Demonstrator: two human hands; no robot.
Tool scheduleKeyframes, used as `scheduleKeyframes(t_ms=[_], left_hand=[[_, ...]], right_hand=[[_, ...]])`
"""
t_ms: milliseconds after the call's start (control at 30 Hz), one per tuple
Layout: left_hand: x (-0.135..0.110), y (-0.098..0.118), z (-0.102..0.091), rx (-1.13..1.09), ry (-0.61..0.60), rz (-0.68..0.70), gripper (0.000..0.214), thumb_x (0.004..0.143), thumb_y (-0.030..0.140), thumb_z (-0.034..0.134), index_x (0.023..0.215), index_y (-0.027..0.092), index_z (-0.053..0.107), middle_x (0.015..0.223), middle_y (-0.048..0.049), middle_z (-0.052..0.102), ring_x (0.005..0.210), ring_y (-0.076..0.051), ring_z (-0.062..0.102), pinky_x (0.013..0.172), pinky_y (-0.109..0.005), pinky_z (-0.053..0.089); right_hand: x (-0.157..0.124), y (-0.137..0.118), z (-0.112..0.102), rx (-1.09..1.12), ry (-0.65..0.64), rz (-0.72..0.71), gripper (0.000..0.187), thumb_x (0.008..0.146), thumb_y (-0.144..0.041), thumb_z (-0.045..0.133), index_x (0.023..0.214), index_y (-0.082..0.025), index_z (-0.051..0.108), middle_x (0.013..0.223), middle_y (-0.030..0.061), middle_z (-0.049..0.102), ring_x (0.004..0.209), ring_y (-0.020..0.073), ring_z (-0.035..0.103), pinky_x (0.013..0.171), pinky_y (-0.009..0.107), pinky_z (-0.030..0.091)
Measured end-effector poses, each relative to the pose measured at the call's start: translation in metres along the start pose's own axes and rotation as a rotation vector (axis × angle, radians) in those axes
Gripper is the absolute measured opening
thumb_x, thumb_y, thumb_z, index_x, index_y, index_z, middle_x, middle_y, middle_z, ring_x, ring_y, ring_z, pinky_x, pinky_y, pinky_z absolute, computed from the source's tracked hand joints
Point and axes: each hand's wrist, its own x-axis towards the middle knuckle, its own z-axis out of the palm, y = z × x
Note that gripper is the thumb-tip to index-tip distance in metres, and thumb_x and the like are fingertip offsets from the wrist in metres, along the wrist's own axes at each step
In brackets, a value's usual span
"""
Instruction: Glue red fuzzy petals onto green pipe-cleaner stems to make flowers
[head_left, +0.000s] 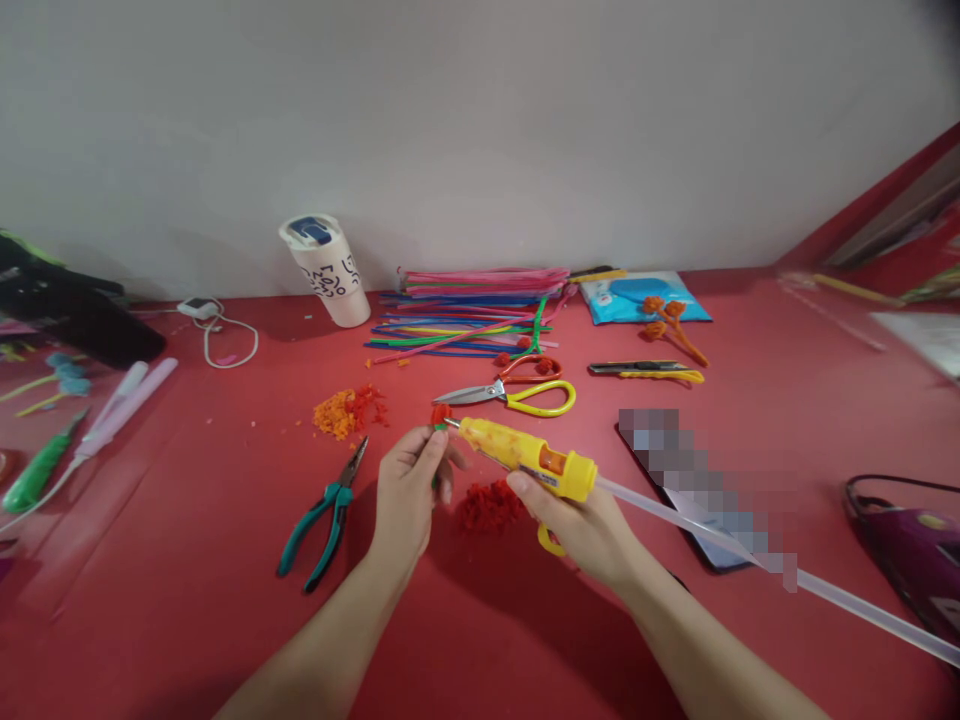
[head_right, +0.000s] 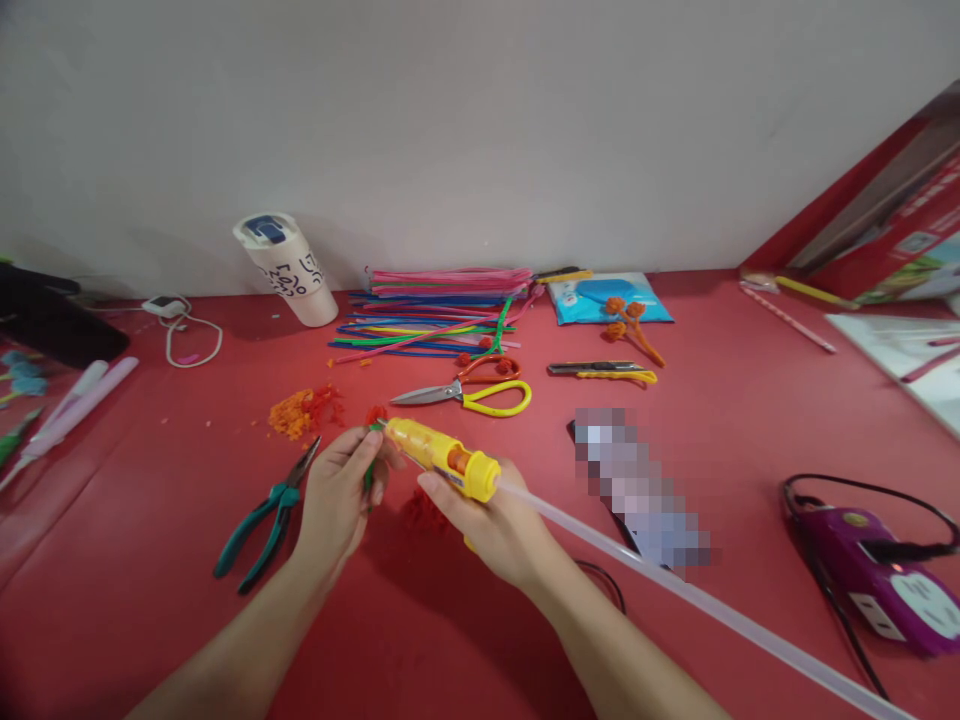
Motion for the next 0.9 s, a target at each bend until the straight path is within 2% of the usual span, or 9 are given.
scheduleKeyframes(t_ms=[367,567,733,833,900], left_hand=[[0.0005,-0.0002,0.0004,0.001,0.006,0.006,0.021,0.080,0.036,0.058,0.079,0.014,0.060,0.061,0.0001,0.064,0.033,-0.002,0.037,0.031,-0.015,0.021],[0.0013,-0.0015,-0.0003,-0.002,0.015,0.008,0.021,0.080,0.036,0.059,0.079,0.015,0.060,0.058,0.0013,0.063,0.031,-0.002,0.036,0.031,-0.015,0.022],[0.0027,0.0008,-0.0008,0.009,0.030,0.033,0.021,0.079,0.033,0.059,0.071,0.014,0.057,0.058,0.0005,0.064,0.032,-0.002,0.038,0.031,-0.014,0.022],[0.0051,0.0016,-0.0025,-0.017,0.062,0.048,0.020,0.078,0.034,0.060,0.075,0.014,0.058,0.056,0.0008,0.063,0.032,-0.002,0.039,0.031,-0.014,0.021],[0.0064,0.0014,-0.0036,-0.034,0.083,0.054,0.020,0.077,0.033,0.060,0.078,0.014,0.060,0.056,0.0009,0.063,0.032,-0.002,0.038,0.031,-0.014,0.019]], right_hand=[[0.0013,0.0037,0.0000,-0.023,-0.021,0.001,0.033,0.082,-0.047,0.047,0.064,-0.019,0.051,0.055,-0.0039,0.034,0.048,0.0085,0.030,0.042,0.021,0.029],[0.0023,0.0081,-0.0007,-0.061,-0.030,-0.022,0.033,0.083,-0.045,0.047,0.065,-0.018,0.054,0.058,-0.0027,0.039,0.052,0.0096,0.034,0.047,0.022,0.033],[0.0014,0.0062,0.0001,-0.041,-0.019,-0.032,0.031,0.082,-0.044,0.049,0.066,-0.019,0.057,0.057,-0.0017,0.046,0.053,0.0114,0.040,0.050,0.023,0.037],[0.0029,0.0053,-0.0009,0.048,-0.003,0.044,0.029,0.081,-0.043,0.049,0.066,-0.019,0.055,0.058,-0.0018,0.048,0.052,0.0107,0.042,0.047,0.022,0.035],[0.0068,0.0075,-0.0032,0.092,0.016,0.122,0.020,0.078,-0.037,0.052,0.069,-0.019,0.053,0.058,-0.0028,0.047,0.051,0.0098,0.040,0.045,0.021,0.033]])
